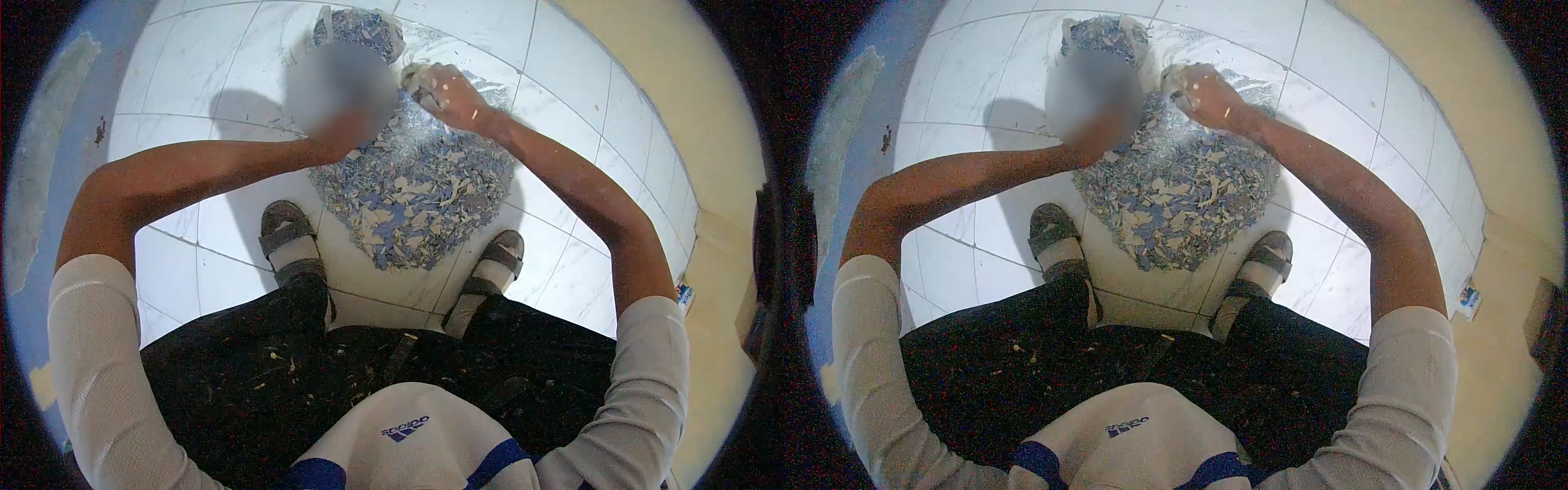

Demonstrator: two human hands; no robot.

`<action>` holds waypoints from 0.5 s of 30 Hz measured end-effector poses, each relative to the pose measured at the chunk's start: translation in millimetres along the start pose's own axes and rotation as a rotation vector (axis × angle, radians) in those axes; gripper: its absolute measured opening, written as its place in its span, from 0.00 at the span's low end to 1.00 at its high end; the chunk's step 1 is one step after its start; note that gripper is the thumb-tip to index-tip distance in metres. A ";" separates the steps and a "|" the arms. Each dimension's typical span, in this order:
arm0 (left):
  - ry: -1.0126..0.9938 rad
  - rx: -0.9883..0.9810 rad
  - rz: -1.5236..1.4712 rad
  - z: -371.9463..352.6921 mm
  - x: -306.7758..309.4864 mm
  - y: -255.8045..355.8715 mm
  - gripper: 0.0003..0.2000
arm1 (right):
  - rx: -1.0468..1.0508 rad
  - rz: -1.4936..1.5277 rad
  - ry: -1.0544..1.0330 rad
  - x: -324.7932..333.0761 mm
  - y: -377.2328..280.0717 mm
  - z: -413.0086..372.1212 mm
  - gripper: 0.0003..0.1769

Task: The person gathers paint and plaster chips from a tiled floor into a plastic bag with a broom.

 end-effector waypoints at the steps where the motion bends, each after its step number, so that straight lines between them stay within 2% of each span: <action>1: 0.000 -0.064 0.146 -1.2 -2.6 -8.2 0.28 | -0.046 -0.014 0.049 0.3 3.5 -0.8 0.22; 2: -0.008 -0.006 0.202 -2.1 -5.4 -9.8 0.29 | -0.092 -0.027 0.098 1.5 7.2 -1.1 0.22; 5: 0.006 0.162 0.199 -11.2 -14.6 -9.4 0.31 | 0.004 -0.002 -0.018 -19.9 -0.2 1.3 0.26; 7: 0.065 0.262 -0.034 -15.1 -19.1 11.7 0.31 | 0.130 0.052 -0.044 -25.4 -13.4 2.3 0.28; 10: 0.005 0.197 -0.169 -17.8 -30.4 17.5 0.30 | 0.090 0.189 -0.261 -15.7 -40.4 4.0 0.29; 11: -0.010 0.182 -0.140 -17.7 -28.9 20.5 0.30 | 0.114 0.089 -0.175 -8.4 -48.6 2.1 0.34; 13: -0.041 0.147 -0.084 -15.7 -25.8 26.0 0.29 | 0.112 0.174 -0.222 -1.1 -54.1 2.7 0.38; 15: 0.005 0.190 -0.306 -15.5 -26.4 9.8 0.30 | 0.117 0.227 -0.251 10.5 -59.0 2.3 0.42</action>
Point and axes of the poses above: each hand's wrist, its own z-axis towards the middle knuckle, its own x-axis out of the back of the hand, y = z × x, the point moved 5 cm from there along z, towards the middle knuckle, and after that the axes turned 12 degrees about -z, right-handed, at the moved point
